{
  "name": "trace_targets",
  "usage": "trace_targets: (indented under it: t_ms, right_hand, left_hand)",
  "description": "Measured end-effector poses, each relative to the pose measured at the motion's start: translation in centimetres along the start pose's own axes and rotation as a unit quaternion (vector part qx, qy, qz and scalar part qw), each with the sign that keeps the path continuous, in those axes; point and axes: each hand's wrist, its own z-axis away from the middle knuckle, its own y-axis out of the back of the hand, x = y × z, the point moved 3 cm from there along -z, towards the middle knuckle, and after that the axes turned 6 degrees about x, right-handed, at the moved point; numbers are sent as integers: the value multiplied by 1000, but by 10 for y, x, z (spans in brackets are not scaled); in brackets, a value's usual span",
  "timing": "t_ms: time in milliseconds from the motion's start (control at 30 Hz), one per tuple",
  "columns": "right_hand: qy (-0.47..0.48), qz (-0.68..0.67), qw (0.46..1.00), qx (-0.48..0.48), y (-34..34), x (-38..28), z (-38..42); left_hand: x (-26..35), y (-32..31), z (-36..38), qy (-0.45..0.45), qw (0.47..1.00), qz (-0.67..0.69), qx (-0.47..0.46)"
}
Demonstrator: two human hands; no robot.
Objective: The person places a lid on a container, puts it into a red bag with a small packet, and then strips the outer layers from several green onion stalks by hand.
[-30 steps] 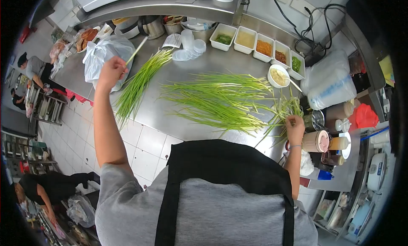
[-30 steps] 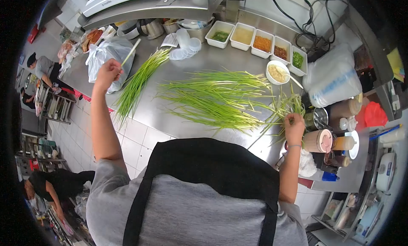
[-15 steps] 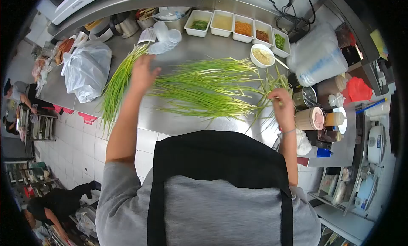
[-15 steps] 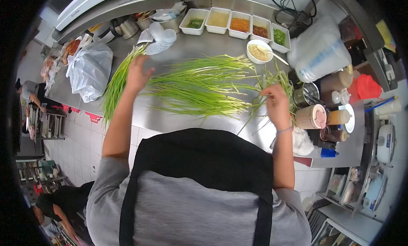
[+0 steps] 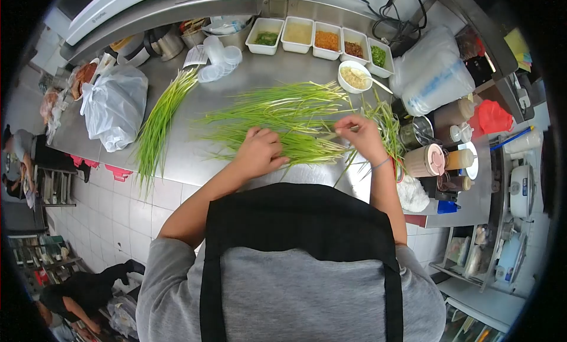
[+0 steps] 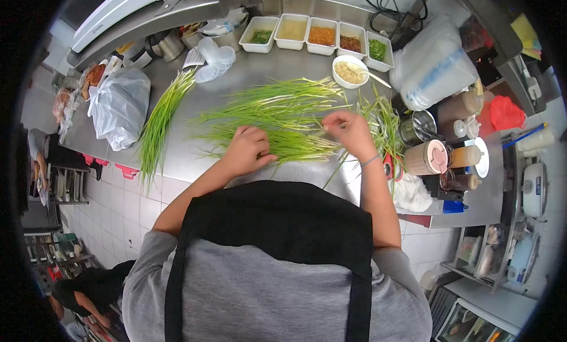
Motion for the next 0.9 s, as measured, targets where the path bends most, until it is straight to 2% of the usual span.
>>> trace_targets:
  t_ms: [33, 100, 133, 233, 333, 367, 467, 533, 567, 633, 667, 767, 900]
  right_hand:
    - [-24, -55, 998, -6, 7, -1, -5]
    - [-78, -193, 978, -12, 17, -11, -15]
    - [-79, -216, 973, -16, 21, -22, -20]
    - [-67, -261, 962, -35, 23, -39, -34]
    - [-62, -316, 947, 10, 23, -56, -34]
    - [-51, -330, 942, 21, 23, -55, -34]
    - [-99, -524, 838, 113, 23, -65, -31]
    - [-117, -525, 838, 93, 10, -52, -27]
    - [-125, -525, 838, 82, 2, -45, -25]
    - [-96, -429, 897, 42, -23, -49, -15]
    - [-83, -379, 921, 21, -33, -50, -13]
    - [-51, -324, 944, 33, -45, -42, -17]
    - [-63, -323, 944, 26, -36, -43, -21]
  left_hand:
    - [1, 9, -3, -1, 1000, 4, 11]
    - [9, 31, -19, 1, 992, 6, 125]
    - [13, 39, -27, 3, 983, 9, 182]
    - [19, 41, -58, -34, 977, 54, 204]
    - [13, 14, -69, 68, 981, 181, -28]
    - [12, 9, -70, 98, 965, 241, -29]
    - [10, 6, -70, 169, 892, 418, -42]
    - [11, 12, -74, 196, 817, 539, -58]
    - [12, 16, -75, 197, 813, 545, -57]
    - [14, 22, -75, 199, 804, 558, -52]
    - [14, 23, -74, 209, 814, 540, -52]
    - [11, 25, -72, 226, 835, 500, -42]
    - [1, 28, -65, 215, 849, 482, -10]
